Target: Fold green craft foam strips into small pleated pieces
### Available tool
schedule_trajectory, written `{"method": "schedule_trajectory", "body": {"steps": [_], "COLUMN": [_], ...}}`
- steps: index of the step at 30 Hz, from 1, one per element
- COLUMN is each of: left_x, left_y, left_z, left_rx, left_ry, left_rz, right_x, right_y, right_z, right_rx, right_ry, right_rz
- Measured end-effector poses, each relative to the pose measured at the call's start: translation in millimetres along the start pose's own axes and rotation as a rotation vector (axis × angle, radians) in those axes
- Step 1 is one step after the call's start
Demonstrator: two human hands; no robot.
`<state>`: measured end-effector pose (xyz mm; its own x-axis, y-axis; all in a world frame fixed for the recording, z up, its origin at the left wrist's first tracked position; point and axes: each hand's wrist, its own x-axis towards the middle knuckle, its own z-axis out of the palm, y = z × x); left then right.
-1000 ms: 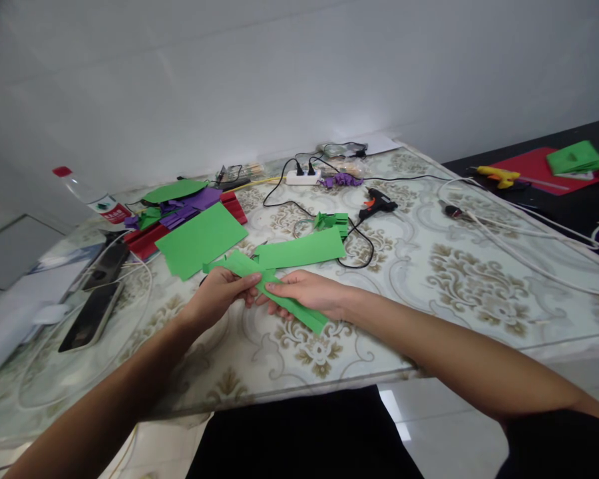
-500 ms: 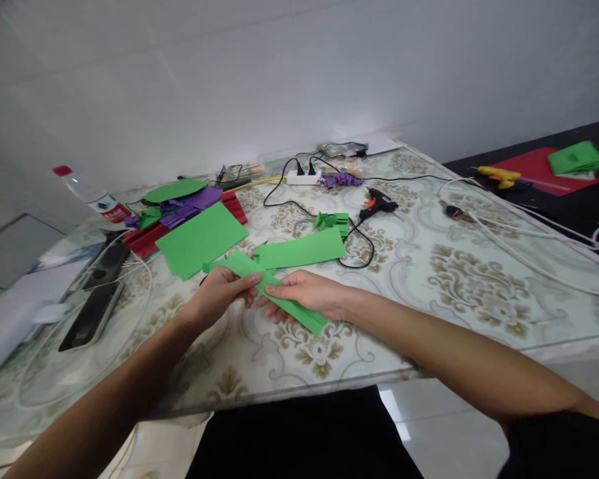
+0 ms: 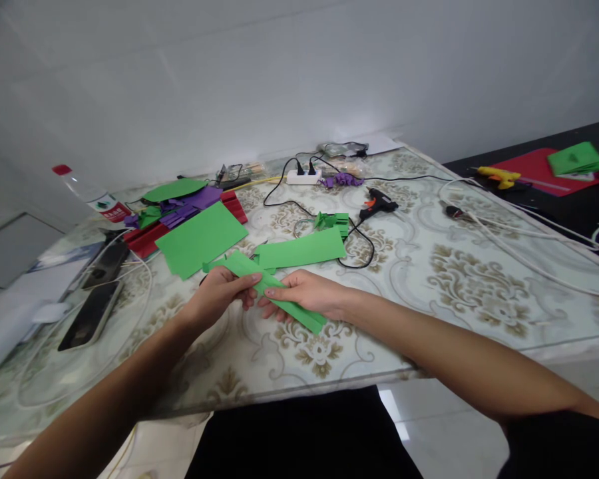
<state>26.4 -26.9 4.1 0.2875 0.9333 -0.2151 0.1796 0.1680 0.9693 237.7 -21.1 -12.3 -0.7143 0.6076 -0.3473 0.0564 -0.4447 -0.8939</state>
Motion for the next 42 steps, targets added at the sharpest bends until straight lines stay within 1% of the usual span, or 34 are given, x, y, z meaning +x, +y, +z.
{"method": "schedule_trajectory", "body": {"steps": [8, 14, 17, 20, 22, 30, 42], "left_x": [0.4, 3.6, 3.3, 1.9, 1.3, 0.5, 0.1], "left_y": [2.2, 0.6, -2.1, -2.5, -1.5, 2.6, 1.4], "left_z": [-2.9, -6.6, -2.4, 2.0, 2.9, 1.4, 0.8], "left_rx": [0.024, -0.012, -0.051, -0.004, 0.028, 0.069, 0.096], "left_ry": [0.014, 0.124, 0.089, 0.018, 0.001, 0.056, 0.075], "left_rz": [-0.009, 0.037, 0.037, 0.007, 0.003, 0.046, 0.112], "right_x": [-2.1, -2.4, -1.6, -1.2, -1.1, -1.1, -2.4], "right_y": [-4.2, -6.0, -4.1, -2.5, -2.2, -4.1, -2.9], "right_z": [2.5, 2.2, 1.5, 1.5, 1.5, 2.5, 1.2], "right_rx": [0.018, 0.024, 0.024, 0.001, -0.010, 0.003, -0.079], "right_ry": [0.007, 0.034, 0.031, 0.017, 0.012, 0.028, 0.036], "right_rz": [-0.020, 0.012, 0.004, -0.015, -0.022, -0.021, -0.094]}}
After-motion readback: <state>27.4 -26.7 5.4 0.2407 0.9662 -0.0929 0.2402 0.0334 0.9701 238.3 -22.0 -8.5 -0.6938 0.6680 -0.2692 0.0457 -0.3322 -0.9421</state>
